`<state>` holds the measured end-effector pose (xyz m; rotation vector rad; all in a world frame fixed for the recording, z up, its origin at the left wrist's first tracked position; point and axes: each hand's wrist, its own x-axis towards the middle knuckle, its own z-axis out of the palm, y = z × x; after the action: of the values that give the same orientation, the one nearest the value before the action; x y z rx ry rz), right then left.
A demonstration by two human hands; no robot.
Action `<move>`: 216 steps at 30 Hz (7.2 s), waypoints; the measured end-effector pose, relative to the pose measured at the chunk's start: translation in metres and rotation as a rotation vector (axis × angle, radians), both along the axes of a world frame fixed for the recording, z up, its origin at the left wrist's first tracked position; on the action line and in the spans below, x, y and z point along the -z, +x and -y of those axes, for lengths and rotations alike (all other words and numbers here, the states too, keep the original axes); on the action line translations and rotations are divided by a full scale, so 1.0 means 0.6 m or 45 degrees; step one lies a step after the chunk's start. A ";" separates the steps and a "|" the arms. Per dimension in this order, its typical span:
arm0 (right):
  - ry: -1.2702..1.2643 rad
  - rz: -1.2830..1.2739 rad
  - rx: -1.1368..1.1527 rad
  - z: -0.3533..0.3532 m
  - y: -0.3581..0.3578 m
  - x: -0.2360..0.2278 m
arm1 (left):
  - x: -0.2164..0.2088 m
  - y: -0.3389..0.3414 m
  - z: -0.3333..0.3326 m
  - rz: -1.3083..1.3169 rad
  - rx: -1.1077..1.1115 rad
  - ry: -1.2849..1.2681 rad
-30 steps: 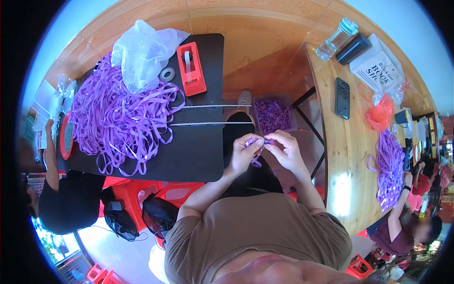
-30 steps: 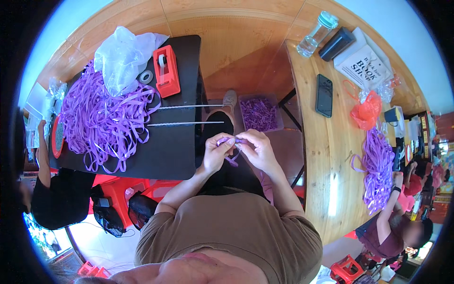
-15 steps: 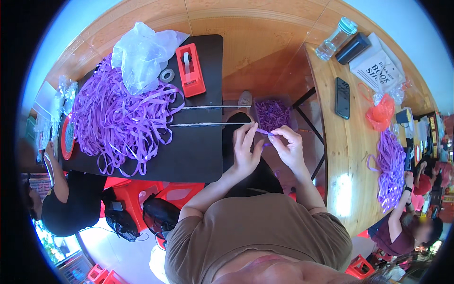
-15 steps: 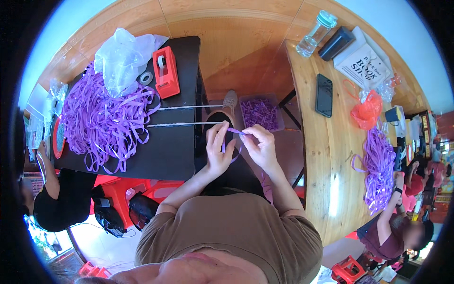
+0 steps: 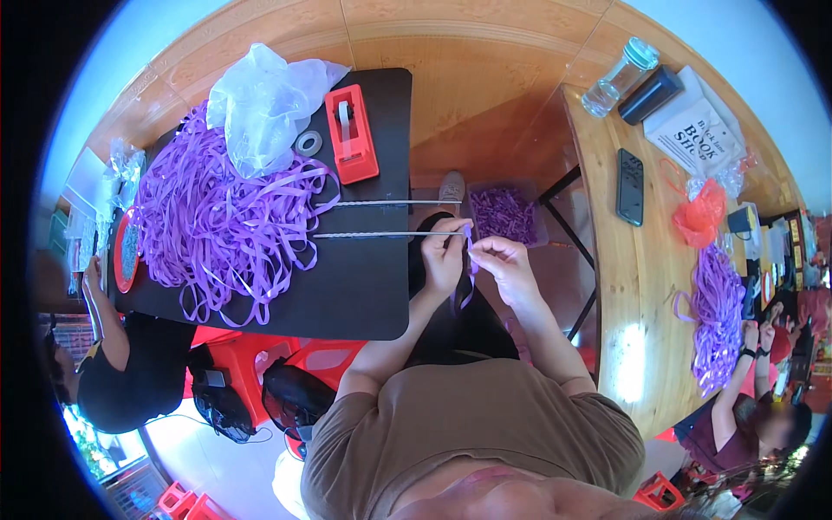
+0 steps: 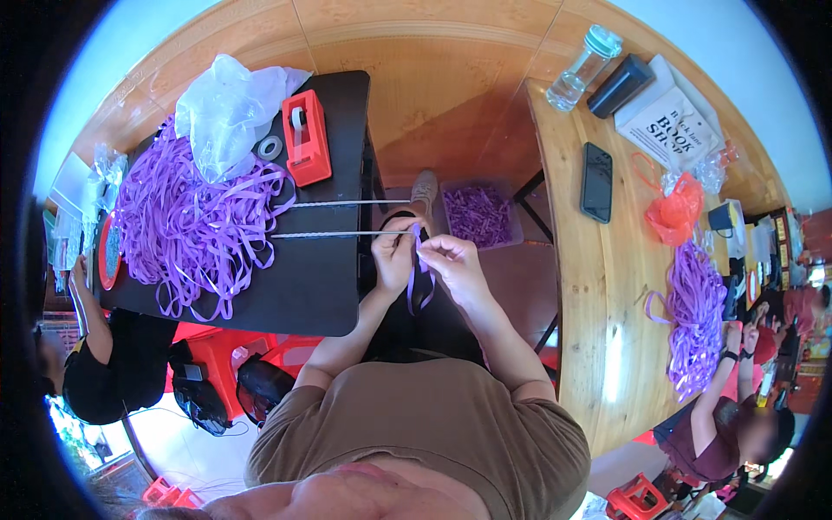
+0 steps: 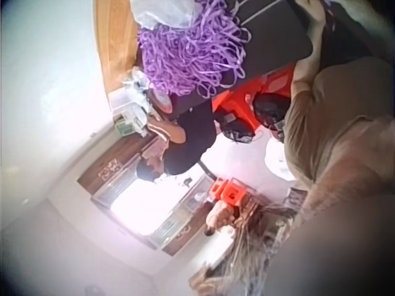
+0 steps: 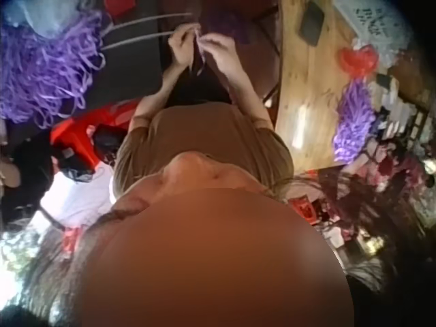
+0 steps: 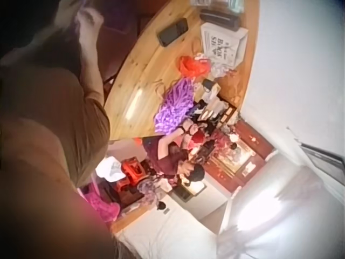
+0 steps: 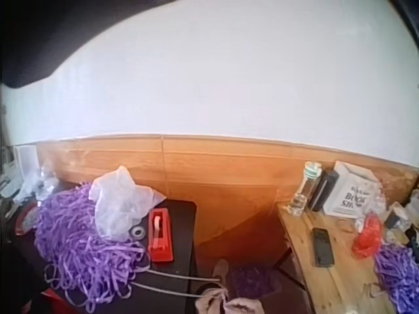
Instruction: The person is looping long purple ribbons around a metal frame jig and securing them with tape.
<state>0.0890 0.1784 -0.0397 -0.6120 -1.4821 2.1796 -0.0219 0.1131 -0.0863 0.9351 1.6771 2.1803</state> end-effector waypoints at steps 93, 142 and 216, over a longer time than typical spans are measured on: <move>1.082 0.174 -0.542 0.218 0.157 0.041 | 0.004 0.036 0.133 0.641 0.468 -0.122; 0.009 0.254 -0.843 0.188 0.124 0.122 | -0.002 0.012 0.091 0.806 0.425 0.268; 2.447 -0.488 0.331 0.081 -0.033 -0.035 | 0.015 0.111 0.252 0.936 0.372 -0.096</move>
<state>0.0689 0.1296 -0.0186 0.3004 -2.1392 0.0256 0.0445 -0.0379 -0.0950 0.2623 1.1676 1.9047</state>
